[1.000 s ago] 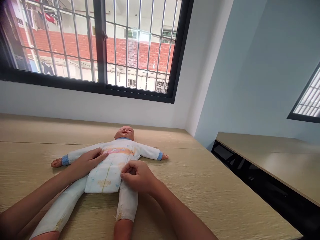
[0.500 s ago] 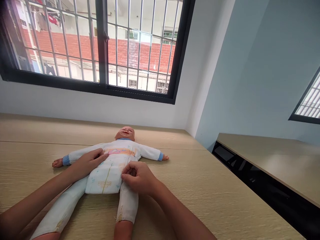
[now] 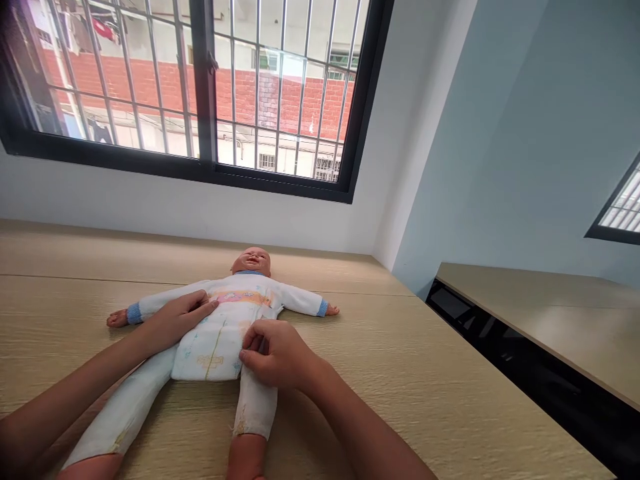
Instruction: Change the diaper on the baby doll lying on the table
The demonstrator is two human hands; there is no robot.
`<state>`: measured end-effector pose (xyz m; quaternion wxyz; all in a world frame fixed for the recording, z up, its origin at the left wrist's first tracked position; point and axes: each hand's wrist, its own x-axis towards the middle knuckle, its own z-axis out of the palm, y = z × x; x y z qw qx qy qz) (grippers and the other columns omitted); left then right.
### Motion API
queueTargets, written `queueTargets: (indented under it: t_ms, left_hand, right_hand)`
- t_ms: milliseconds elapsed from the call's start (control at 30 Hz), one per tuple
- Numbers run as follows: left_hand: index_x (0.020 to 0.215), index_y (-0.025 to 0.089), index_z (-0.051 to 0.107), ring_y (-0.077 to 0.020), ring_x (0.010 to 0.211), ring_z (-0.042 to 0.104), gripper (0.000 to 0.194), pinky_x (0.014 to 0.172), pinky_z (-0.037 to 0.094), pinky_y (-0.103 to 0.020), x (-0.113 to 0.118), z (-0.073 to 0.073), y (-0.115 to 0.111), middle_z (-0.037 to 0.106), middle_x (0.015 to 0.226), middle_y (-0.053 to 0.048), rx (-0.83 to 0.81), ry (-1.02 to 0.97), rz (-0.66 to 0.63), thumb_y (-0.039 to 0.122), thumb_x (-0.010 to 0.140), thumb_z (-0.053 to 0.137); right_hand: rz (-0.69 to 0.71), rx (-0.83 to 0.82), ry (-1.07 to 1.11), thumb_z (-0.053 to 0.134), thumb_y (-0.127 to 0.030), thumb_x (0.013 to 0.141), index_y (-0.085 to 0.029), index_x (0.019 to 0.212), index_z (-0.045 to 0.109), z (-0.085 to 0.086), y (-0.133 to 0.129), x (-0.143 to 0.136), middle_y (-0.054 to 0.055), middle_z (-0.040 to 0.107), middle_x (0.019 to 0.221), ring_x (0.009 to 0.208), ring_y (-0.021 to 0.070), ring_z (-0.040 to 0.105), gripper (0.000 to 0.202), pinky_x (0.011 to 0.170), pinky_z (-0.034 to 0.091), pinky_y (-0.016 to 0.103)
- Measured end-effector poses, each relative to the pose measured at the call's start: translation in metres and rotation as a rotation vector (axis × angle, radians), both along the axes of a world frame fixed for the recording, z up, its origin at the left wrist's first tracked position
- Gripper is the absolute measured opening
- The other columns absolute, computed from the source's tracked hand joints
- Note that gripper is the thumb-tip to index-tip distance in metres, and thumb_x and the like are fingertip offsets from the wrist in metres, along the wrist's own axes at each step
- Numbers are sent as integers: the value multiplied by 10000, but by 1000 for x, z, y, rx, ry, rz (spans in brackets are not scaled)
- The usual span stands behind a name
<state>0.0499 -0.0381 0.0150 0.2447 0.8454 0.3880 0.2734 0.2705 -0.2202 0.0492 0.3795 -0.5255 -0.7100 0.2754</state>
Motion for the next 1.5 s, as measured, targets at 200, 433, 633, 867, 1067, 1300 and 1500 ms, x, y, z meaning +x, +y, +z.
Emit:
queueTargets:
  t_ms: [200, 433, 633, 867, 1067, 1300, 1500]
  left_hand:
    - [761, 243, 415, -193, 719, 458, 499, 673, 344, -319, -1, 1, 0, 480, 697, 48, 13, 14, 3, 702, 956, 412]
    - [783, 246, 446, -208, 722, 527, 464, 685, 350, -322, -4, 9, -8, 543, 701, 37, 101, 147, 42, 663, 976, 381]
    - [857, 228, 536, -184, 703, 552, 392, 680, 353, -288, -12, 12, -7, 578, 689, 36, 185, 318, 119, 578, 984, 412]
    - [846, 210, 569, -186, 722, 567, 458, 678, 385, -286, -14, 10, 1, 609, 692, 28, 161, 319, 155, 614, 996, 414]
    - [788, 189, 518, -139, 718, 495, 461, 671, 355, -251, -12, 12, -1, 550, 690, 45, 100, 269, 134, 599, 995, 471]
    - [760, 201, 512, -153, 678, 451, 445, 614, 334, -256, -10, 6, 3, 521, 659, 29, 61, 146, 94, 595, 967, 497]
    - [832, 206, 588, -170, 705, 541, 336, 650, 395, -274, -4, 13, -12, 625, 742, 26, 166, 42, 176, 535, 901, 597]
  right_hand:
    - [2, 50, -85, 696, -134, 811, -182, 823, 621, 0, -3, 0, -33, 590, 760, 685, 113, 521, 90, 644, 413, 242]
    - [8, 137, -349, 716, -212, 848, -197, 921, 600, 3, -10, -1, 6, 632, 922, 809, 148, 569, 138, 720, 421, 266]
    - [24, 120, -519, 704, -297, 912, -184, 980, 592, 11, -18, -3, 27, 621, 983, 770, 156, 535, 172, 642, 356, 283]
    - [76, 160, -394, 697, -240, 919, -188, 893, 584, 4, -9, 4, -6, 621, 889, 810, 148, 553, 126, 656, 357, 268]
    - [65, 192, -276, 665, -174, 892, -194, 805, 571, -4, -2, 5, -23, 625, 793, 745, 129, 539, 129, 637, 349, 258]
    - [-29, 207, -166, 629, -188, 910, -191, 780, 599, -16, 4, 2, -23, 615, 730, 695, 128, 531, 134, 659, 392, 263]
    - [-472, 421, -17, 606, -215, 911, -177, 1089, 654, -30, 16, 12, 97, 663, 1136, 1071, 226, 588, 188, 952, 477, 366]
